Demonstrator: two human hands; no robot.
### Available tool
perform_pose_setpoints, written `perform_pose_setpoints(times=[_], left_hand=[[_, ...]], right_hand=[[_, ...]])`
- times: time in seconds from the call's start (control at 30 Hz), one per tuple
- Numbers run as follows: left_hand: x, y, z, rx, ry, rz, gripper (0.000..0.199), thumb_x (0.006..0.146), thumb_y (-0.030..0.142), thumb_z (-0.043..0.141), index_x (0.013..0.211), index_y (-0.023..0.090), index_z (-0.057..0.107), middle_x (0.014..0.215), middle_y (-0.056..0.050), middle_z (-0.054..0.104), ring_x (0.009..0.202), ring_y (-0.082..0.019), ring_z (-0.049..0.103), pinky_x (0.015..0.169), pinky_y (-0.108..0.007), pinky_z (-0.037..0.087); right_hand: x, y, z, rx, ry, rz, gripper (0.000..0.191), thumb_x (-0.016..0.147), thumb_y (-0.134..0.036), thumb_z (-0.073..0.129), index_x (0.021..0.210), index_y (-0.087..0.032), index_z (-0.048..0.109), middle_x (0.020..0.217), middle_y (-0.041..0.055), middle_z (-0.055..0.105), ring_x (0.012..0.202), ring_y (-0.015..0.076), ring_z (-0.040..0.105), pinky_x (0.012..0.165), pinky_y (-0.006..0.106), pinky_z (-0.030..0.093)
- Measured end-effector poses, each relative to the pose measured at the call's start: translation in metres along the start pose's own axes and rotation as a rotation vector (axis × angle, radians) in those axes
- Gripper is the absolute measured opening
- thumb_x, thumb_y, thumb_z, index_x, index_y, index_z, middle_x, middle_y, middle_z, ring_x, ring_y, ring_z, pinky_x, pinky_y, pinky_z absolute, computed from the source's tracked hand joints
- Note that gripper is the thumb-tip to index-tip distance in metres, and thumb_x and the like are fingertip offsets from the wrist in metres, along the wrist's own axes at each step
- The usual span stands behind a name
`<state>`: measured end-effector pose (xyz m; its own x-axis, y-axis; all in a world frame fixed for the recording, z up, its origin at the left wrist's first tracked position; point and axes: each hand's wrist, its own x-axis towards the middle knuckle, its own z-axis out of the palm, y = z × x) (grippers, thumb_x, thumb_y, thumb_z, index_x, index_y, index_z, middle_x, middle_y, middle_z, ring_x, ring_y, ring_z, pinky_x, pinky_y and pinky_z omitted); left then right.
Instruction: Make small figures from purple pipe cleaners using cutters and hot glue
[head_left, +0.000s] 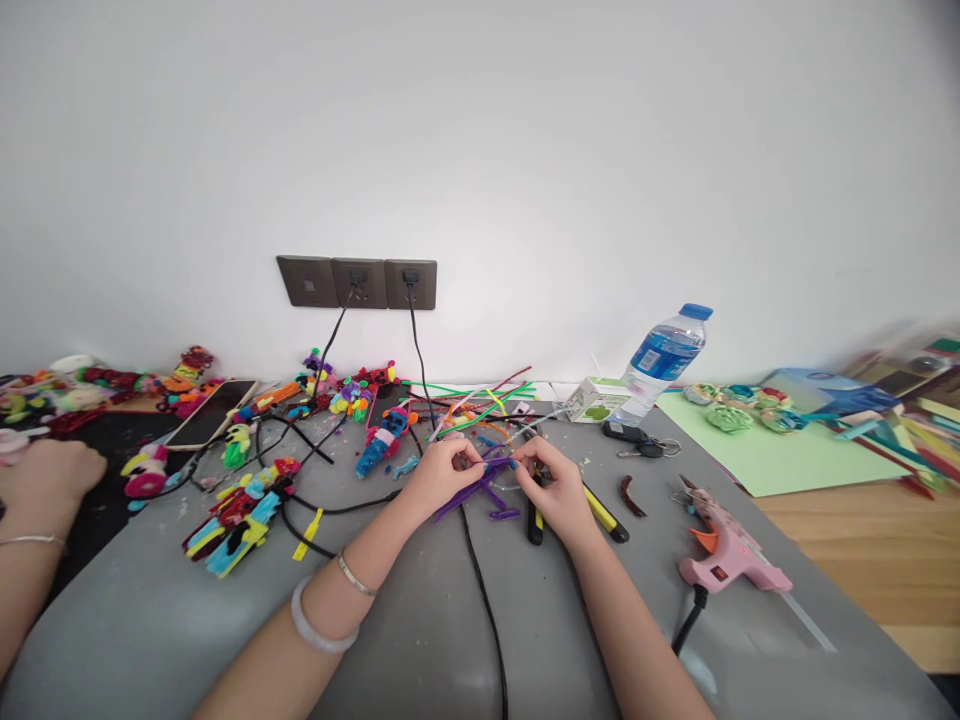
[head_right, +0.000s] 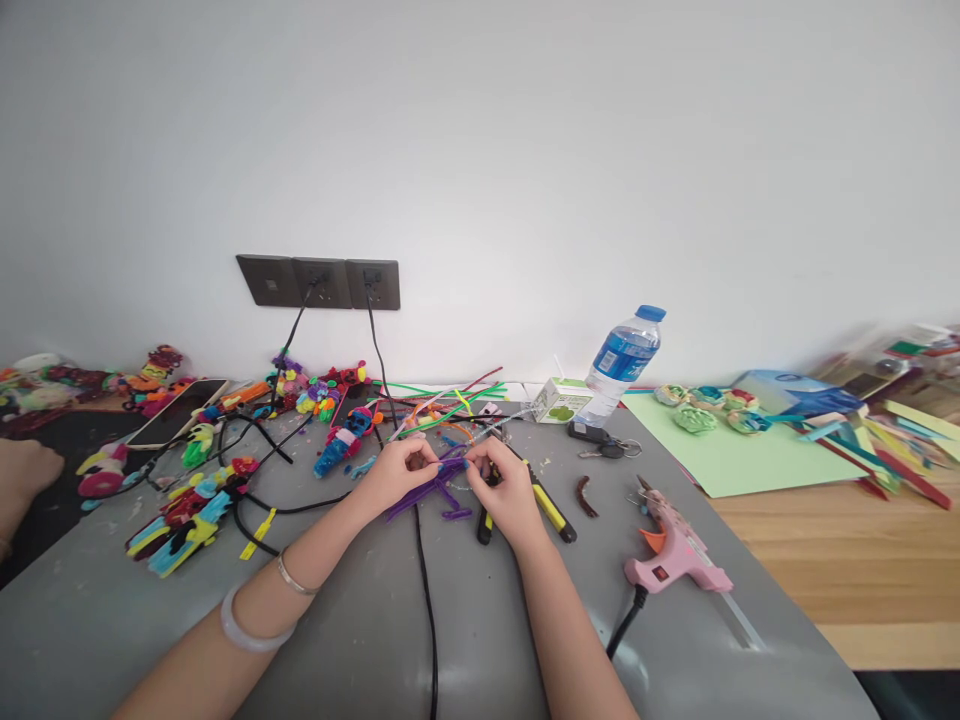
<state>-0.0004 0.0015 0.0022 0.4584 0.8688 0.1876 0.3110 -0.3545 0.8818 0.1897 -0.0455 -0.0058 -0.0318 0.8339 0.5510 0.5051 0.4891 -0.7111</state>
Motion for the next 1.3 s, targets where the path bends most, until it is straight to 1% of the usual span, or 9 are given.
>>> perform_pose_setpoints(times=[0.27, 0.87, 1.3], left_hand=[[-0.0003, 0.0001, 0.0002, 0.010, 0.012, 0.014, 0.013, 0.077, 0.024, 0.063, 0.069, 0.015, 0.062, 0.066, 0.001, 0.054, 0.057, -0.010, 0.045, 0.051, -0.022, 0.034], [-0.0003, -0.0016, 0.0006, 0.002, 0.014, 0.014, 0.013, 0.077, 0.025, 0.063, 0.069, 0.015, 0.062, 0.066, 0.001, 0.054, 0.057, -0.011, 0.045, 0.051, -0.021, 0.034], [-0.0001, -0.0020, 0.0009, 0.003, 0.014, 0.007, 0.012, 0.076, 0.025, 0.063, 0.068, 0.016, 0.060, 0.066, 0.002, 0.054, 0.056, -0.011, 0.044, 0.055, -0.023, 0.035]], right_hand=[[-0.0001, -0.0008, -0.0001, -0.011, -0.002, -0.002, 0.007, 0.086, -0.018, 0.054, 0.081, -0.021, 0.059, 0.070, 0.0003, 0.056, 0.061, 0.0152, 0.051, 0.058, 0.028, 0.041], [0.0004, -0.0025, -0.0004, -0.009, 0.000, 0.003, 0.008, 0.086, -0.020, 0.054, 0.080, -0.021, 0.059, 0.069, 0.0001, 0.055, 0.060, 0.0152, 0.050, 0.057, 0.028, 0.041], [0.0002, -0.0025, -0.0004, -0.006, -0.006, 0.008, 0.008, 0.086, -0.019, 0.054, 0.080, -0.021, 0.059, 0.069, -0.0002, 0.054, 0.060, 0.0151, 0.050, 0.057, 0.028, 0.041]])
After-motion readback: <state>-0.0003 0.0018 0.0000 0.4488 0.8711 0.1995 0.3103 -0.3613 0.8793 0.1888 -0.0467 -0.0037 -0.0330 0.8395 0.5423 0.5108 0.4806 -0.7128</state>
